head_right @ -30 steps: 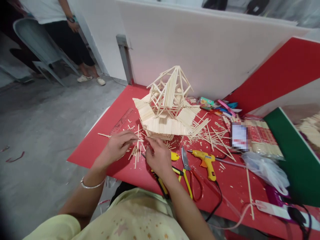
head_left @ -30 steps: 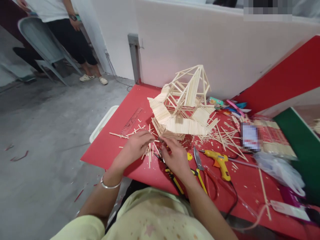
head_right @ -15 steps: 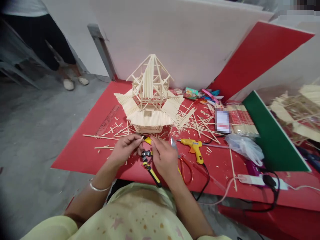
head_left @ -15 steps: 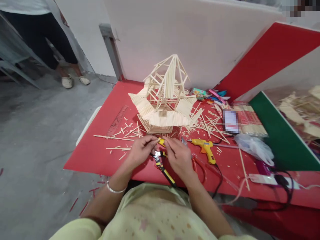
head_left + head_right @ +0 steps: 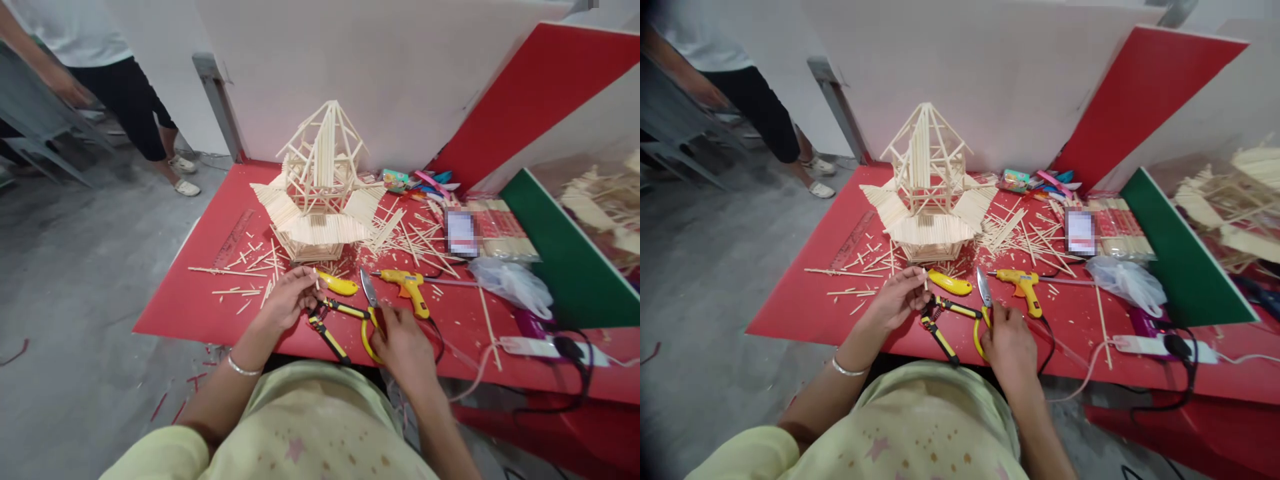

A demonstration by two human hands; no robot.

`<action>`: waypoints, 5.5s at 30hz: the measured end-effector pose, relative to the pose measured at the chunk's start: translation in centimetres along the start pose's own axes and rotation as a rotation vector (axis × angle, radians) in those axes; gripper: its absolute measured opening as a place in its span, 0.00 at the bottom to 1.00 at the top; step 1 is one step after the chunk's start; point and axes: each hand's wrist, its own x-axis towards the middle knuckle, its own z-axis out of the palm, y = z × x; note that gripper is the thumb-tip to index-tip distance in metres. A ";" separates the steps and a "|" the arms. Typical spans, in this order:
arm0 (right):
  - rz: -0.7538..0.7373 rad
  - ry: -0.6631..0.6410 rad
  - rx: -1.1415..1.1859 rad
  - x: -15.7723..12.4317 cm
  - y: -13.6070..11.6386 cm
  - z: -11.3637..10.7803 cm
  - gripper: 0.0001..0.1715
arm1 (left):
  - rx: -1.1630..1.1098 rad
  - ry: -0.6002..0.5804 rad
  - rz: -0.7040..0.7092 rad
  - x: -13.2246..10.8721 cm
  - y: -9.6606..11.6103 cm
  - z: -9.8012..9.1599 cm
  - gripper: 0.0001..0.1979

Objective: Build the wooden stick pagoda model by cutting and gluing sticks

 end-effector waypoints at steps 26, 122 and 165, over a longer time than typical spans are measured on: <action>0.081 -0.137 0.249 -2.5 6.0 3.0 0.32 | 0.286 0.000 0.224 -0.5 -1.5 1.4 0.12; -0.367 0.145 0.421 -0.4 -3.1 -0.7 0.30 | 0.511 -0.124 0.353 -3.2 -0.3 -0.1 0.10; -0.304 0.135 0.579 -0.6 -2.1 2.8 0.27 | 0.392 -0.113 0.250 -3.3 -1.9 -1.7 0.13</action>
